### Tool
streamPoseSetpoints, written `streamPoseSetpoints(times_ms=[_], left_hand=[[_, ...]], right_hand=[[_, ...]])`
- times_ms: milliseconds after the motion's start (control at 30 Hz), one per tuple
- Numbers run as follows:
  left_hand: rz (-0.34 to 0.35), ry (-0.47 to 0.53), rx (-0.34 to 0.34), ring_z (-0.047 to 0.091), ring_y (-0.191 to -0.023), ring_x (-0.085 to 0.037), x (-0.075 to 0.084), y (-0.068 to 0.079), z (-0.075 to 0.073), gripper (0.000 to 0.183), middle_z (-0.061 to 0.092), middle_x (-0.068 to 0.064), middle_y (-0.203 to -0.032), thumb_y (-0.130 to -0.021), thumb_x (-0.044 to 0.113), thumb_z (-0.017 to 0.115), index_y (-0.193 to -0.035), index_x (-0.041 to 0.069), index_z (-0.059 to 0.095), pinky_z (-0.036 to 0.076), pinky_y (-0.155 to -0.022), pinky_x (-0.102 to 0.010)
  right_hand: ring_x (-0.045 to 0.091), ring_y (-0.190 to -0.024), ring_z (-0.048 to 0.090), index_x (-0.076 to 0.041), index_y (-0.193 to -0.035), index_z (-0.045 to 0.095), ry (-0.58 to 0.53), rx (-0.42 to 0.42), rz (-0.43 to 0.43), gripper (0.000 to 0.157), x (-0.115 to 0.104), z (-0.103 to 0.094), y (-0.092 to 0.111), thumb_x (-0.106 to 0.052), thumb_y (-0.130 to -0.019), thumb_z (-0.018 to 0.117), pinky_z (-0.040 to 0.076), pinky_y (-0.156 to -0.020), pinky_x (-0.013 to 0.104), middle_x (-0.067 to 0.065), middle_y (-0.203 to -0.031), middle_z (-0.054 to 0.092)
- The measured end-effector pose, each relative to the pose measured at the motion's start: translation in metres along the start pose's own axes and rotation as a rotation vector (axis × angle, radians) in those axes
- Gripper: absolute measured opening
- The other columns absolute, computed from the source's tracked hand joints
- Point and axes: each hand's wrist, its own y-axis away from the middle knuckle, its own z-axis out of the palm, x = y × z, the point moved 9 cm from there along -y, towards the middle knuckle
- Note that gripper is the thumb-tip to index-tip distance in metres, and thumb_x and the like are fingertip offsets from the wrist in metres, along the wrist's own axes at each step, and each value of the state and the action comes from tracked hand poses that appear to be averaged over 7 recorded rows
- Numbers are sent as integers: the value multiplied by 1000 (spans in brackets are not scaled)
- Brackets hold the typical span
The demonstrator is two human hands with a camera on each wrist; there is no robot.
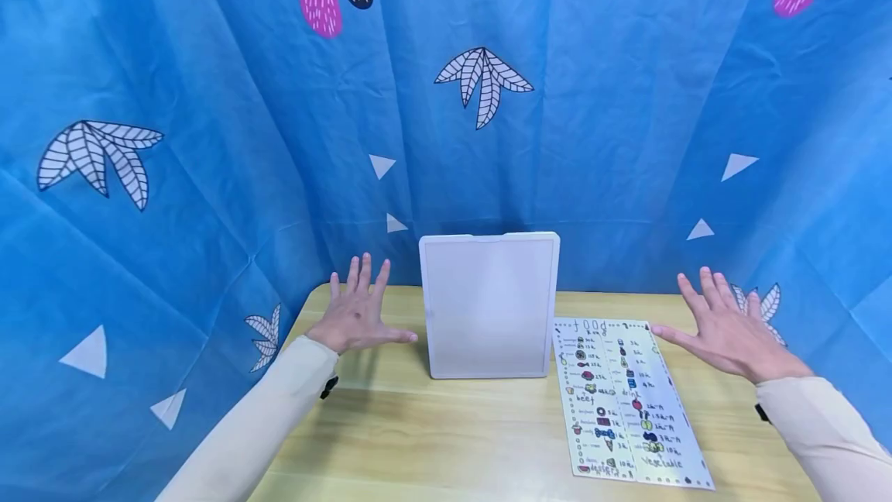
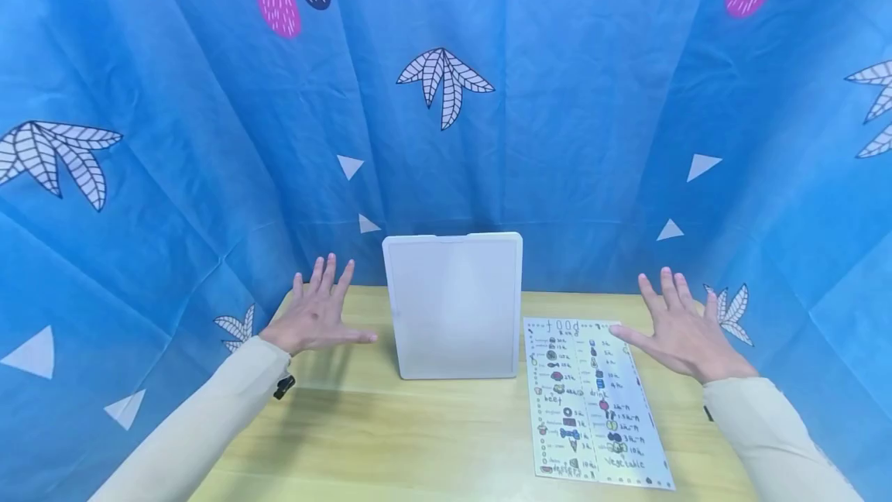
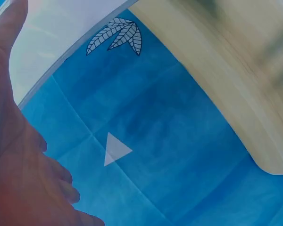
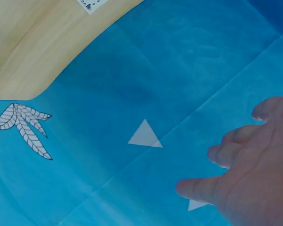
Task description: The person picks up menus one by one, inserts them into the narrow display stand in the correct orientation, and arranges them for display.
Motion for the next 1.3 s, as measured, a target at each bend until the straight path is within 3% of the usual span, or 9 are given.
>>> streamPoseSetpoints(times_ms=[400,667,900,1133,1300], left_hand=[[-5,12,-25,-6,-149,-46,8,4,12,133,-5,-27,-162,-69,81,69,-160,5,7,-2,-112,-72],[19,62,-40,-5,-149,-45,17,7,23,133,-2,-26,-163,-69,81,69,-160,5,7,-1,-113,-71],[46,86,-35,-2,-150,-45,29,10,27,134,-1,-26,-163,-68,81,69,-160,6,7,4,-113,-70],[71,123,-27,-2,-151,-40,39,16,33,136,0,-23,-164,-67,82,69,-161,7,7,6,-115,-66],[103,144,-14,2,-151,-40,48,19,34,135,2,-22,-164,-67,83,69,-160,6,8,9,-116,-65]], right_hand=[[56,-142,-8,6,-156,4,-29,-14,-4,101,7,14,2,-62,-97,50,-22,-103,71,40,-155,-9],[58,-142,-6,10,-155,5,-76,-10,0,102,13,25,3,-60,-96,53,-7,-105,77,42,-154,-6],[59,-141,-2,13,-153,5,-114,5,-20,103,15,30,4,-57,-96,55,1,-111,72,44,-153,-4],[60,-141,0,14,-152,4,-153,-13,-7,104,19,36,5,-56,-97,57,14,-106,75,44,-152,-4],[60,-141,3,15,-152,4,-179,-28,-1,104,21,39,5,-55,-97,57,15,-107,74,43,-154,-4]])
